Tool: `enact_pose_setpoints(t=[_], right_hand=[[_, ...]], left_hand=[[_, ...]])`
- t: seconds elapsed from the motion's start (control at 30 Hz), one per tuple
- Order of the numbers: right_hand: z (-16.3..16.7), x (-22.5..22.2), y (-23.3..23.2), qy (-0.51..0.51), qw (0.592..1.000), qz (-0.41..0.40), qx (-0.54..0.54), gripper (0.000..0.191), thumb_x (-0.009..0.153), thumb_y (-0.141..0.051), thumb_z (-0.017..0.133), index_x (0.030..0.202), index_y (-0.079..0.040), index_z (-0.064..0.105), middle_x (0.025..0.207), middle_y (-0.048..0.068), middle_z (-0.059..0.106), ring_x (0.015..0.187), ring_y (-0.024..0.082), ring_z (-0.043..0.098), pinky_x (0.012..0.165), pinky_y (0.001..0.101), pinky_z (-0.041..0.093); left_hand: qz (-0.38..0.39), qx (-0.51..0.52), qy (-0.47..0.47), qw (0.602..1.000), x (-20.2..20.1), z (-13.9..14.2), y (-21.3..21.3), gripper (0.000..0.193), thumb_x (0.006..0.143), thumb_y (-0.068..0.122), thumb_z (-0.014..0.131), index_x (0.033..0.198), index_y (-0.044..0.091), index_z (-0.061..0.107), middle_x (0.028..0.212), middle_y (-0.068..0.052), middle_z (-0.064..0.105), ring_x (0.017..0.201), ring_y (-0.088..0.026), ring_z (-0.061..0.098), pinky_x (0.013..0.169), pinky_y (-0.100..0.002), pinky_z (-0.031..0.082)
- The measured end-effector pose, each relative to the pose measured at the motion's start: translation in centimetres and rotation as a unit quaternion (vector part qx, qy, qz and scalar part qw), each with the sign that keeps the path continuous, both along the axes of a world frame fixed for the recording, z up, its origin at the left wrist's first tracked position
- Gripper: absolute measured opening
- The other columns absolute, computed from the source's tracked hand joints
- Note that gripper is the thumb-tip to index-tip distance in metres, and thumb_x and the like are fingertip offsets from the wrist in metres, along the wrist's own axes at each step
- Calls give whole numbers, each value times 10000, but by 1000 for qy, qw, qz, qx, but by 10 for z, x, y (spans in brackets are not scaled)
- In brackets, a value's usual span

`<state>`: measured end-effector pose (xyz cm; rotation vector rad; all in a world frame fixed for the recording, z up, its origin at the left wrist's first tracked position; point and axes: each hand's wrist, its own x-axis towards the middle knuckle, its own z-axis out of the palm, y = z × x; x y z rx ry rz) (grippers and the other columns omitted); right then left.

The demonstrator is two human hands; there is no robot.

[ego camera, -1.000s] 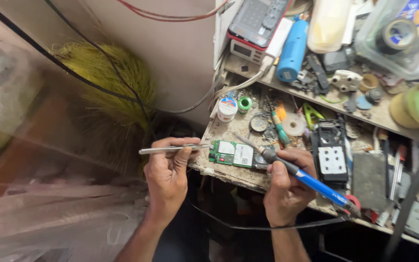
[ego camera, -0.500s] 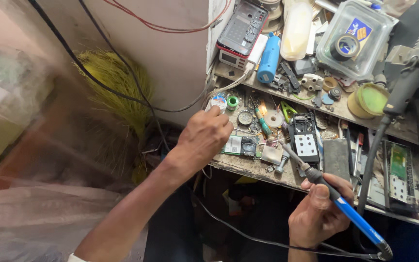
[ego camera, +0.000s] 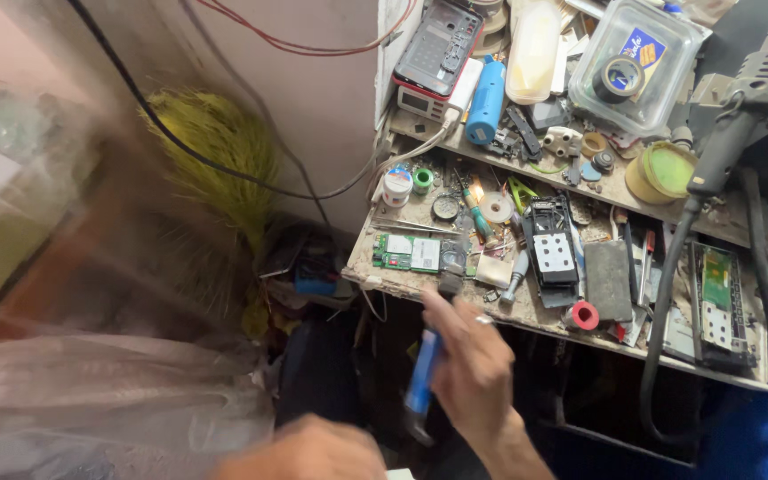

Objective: The person uses a hot air gun and tweezers to work on a small circuit board, then applies flux and solders components with a soldering iron. They wipe the board with a cotton swab and continue adjusting parts with tweezers.

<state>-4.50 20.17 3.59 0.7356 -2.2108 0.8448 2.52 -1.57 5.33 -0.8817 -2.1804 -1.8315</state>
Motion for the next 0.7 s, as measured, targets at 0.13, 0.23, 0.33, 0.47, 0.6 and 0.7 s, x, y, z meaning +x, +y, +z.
enact_pose_setpoints(t=[0.13, 0.23, 0.33, 0.47, 0.6, 0.7], right_hand=[[15, -4, -44, -45, 996, 70, 28, 498, 894, 54, 678, 1375, 50, 545, 919, 188, 686, 771, 305, 690, 720, 403, 565], [25, 1, -71, -81, 992, 88, 33, 454, 912, 8, 697, 1340, 32, 550, 894, 166, 695, 762, 303, 690, 695, 405, 554], [37, 14, -91, -130, 983, 118, 52, 428, 918, 1, 695, 1324, 19, 560, 885, 156, 702, 771, 299, 698, 691, 399, 560], [57, 25, -104, -160, 968, 194, 15, 499, 899, 18, 682, 1375, 47, 536, 976, 165, 724, 840, 305, 730, 715, 377, 583], [56, 29, -86, -128, 948, 271, -102, 491, 957, 20, 665, 1426, 39, 521, 1161, 216, 742, 953, 289, 786, 739, 297, 661], [27, 47, -46, -163, 960, 169, -156, 480, 919, -30, 754, 1383, -59, 632, 864, 61, 825, 667, 77, 789, 623, 216, 644]], left_hand=[[44, 33, -123, 991, 33, -50, 25, 467, 848, 143, 779, 1238, -4, 567, 1164, -138, 700, 1074, -247, 697, 924, -344, 555], [194, 28, -109, 975, 31, -77, 14, 583, 863, 130, 771, 1355, -38, 509, 1246, -169, 678, 1125, -259, 684, 965, -351, 547], [301, 126, -25, 945, 20, -75, -4, 614, 902, 105, 748, 1436, -53, 490, 1308, -198, 654, 1197, -280, 654, 1026, -359, 528], [425, 51, 131, 894, 2, -38, -11, 258, 1020, 90, 678, 1269, 41, 630, 1281, -155, 672, 1103, -238, 695, 970, -322, 583], [412, 23, 221, 884, -8, 16, -21, 220, 1020, 62, 653, 1222, 11, 584, 1204, -155, 680, 1055, -263, 711, 942, -342, 597], [400, 71, 319, 856, -30, 72, -39, 181, 1063, 12, 553, 1244, 21, 548, 1157, -130, 649, 996, -246, 716, 893, -340, 617]])
